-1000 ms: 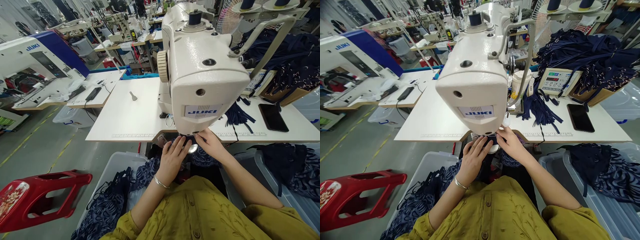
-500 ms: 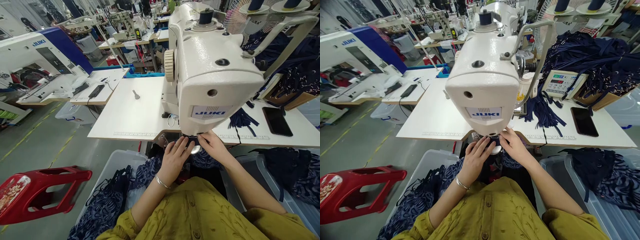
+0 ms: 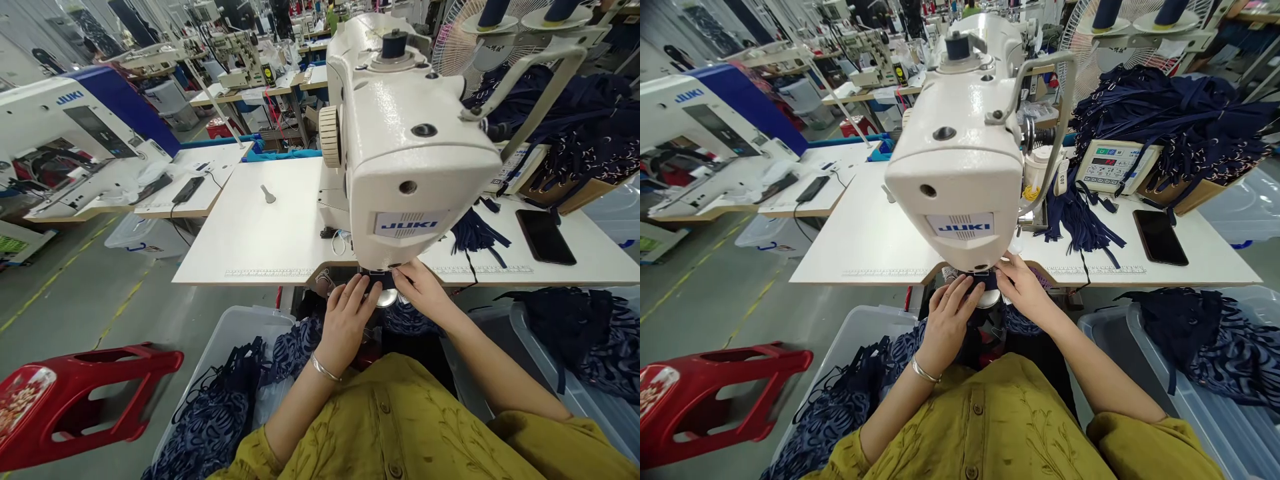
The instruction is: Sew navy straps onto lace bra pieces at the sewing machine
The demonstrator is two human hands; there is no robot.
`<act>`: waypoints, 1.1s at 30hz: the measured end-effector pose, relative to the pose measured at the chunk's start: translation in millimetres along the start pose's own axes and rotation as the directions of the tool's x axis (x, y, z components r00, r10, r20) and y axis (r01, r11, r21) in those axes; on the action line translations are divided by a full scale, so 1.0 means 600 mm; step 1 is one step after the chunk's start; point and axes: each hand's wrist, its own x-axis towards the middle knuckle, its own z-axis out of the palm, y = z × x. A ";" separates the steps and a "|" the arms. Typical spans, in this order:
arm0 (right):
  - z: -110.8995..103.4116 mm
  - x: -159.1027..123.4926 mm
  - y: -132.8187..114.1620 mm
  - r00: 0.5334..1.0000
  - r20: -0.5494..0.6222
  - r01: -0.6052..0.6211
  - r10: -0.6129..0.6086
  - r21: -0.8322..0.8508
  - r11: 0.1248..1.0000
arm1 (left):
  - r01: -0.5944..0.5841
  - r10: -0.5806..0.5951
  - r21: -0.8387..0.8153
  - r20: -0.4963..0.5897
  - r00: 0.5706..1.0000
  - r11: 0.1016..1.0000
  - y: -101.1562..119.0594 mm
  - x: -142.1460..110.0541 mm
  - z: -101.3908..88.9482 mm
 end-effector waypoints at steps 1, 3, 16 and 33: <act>0.000 -0.001 0.000 1.000 0.000 -0.001 0.001 0.008 1.000 | -0.002 0.002 0.001 0.003 1.000 1.000 0.001 0.000 -0.001; 0.000 -0.002 -0.001 1.000 -0.002 -0.004 0.004 0.022 1.000 | -0.007 0.007 0.002 0.012 1.000 1.000 0.002 0.001 -0.002; -0.007 -0.013 -0.014 0.964 0.008 -0.262 0.264 0.155 0.952 | -0.015 0.015 0.000 0.045 0.999 1.000 0.015 0.007 -0.005; -0.141 -0.125 -0.100 0.997 -0.078 0.000 -0.006 -0.076 0.997 | 0.356 0.011 -0.722 0.449 0.893 0.594 0.003 -0.016 -0.017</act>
